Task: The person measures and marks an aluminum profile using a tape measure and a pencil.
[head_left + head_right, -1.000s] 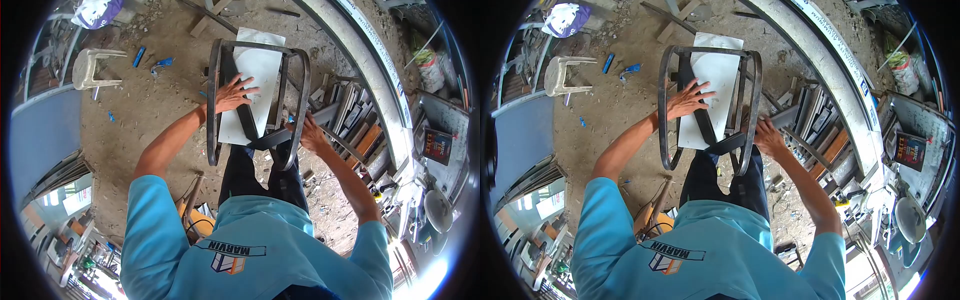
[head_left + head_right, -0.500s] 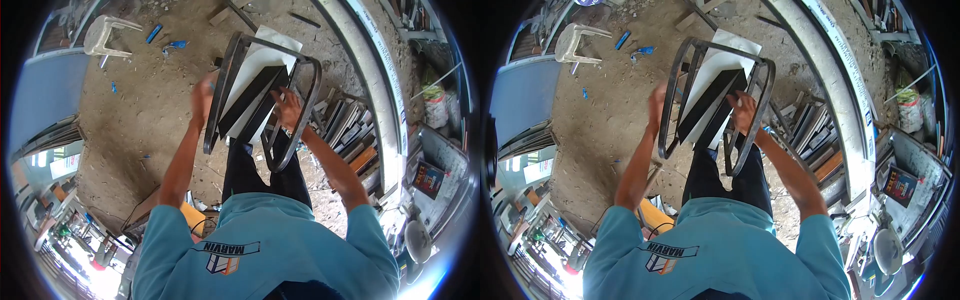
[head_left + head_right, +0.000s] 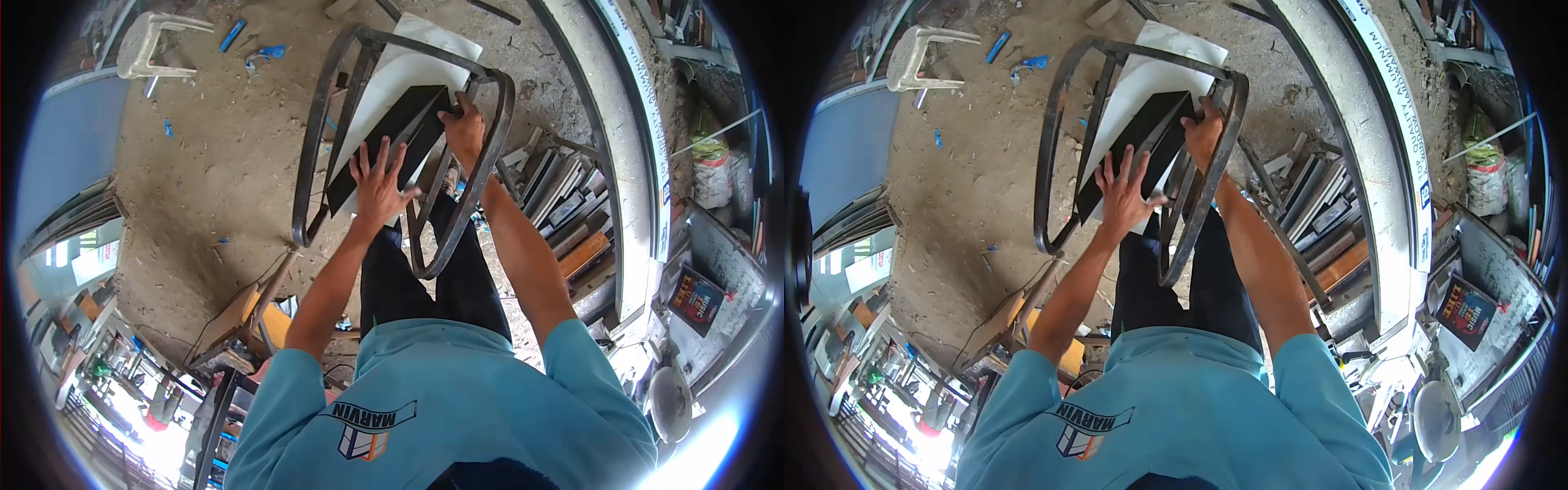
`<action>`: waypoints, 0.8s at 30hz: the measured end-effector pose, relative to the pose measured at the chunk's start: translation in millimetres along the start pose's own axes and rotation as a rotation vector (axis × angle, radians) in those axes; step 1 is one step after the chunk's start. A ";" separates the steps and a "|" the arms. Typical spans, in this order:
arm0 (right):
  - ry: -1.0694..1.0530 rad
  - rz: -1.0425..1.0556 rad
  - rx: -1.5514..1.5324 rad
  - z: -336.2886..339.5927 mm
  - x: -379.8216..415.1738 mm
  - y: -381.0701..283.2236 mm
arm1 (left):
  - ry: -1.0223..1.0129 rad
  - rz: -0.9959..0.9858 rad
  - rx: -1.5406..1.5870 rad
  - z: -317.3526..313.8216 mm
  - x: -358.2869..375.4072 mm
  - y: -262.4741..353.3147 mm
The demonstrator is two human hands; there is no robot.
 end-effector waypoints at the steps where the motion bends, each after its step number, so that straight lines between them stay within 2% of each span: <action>1: -0.004 -0.007 0.002 -2.2 1.4 3.6 | 0.039 -0.026 -0.047 -0.7 -1.6 -2.6; 2: -0.030 -0.017 -0.051 -6.1 2.3 7.3 | 0.089 -0.050 -0.012 0.5 -0.6 -3.6; 5: -0.054 -0.028 -0.108 -7.8 1.7 5.0 | 0.069 -0.059 -0.003 -3.2 2.5 -3.2; 7: -0.095 -0.101 -0.155 -12.4 0.6 12.3 | 0.098 -0.077 -0.027 -5.3 1.7 -2.7; 12: -0.106 -0.050 -0.213 -11.1 -12.6 5.8 | 0.187 -0.117 -0.095 3.1 -5.9 -2.8; 15: -0.121 -0.045 -0.246 -14.1 -16.2 12.8 | 0.198 -0.135 -0.032 6.0 -7.5 -4.0; 18: -0.213 -0.121 -0.161 -20.5 -16.8 24.6 | 0.210 -0.143 -0.011 6.0 -7.7 -4.7; 24: -0.217 -0.109 -0.096 -21.1 -19.0 28.9 | 0.238 -0.140 0.023 5.4 -9.4 -5.3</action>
Point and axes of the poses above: each hand's wrist, its own x-axis away from the middle knuckle, its own z-axis out of the back of the hand, y = z × x, the point moved 9 cm from there along -x, towards the middle knuckle, and after that the axes turned 3 degrees about x, right-handed, at the moved point
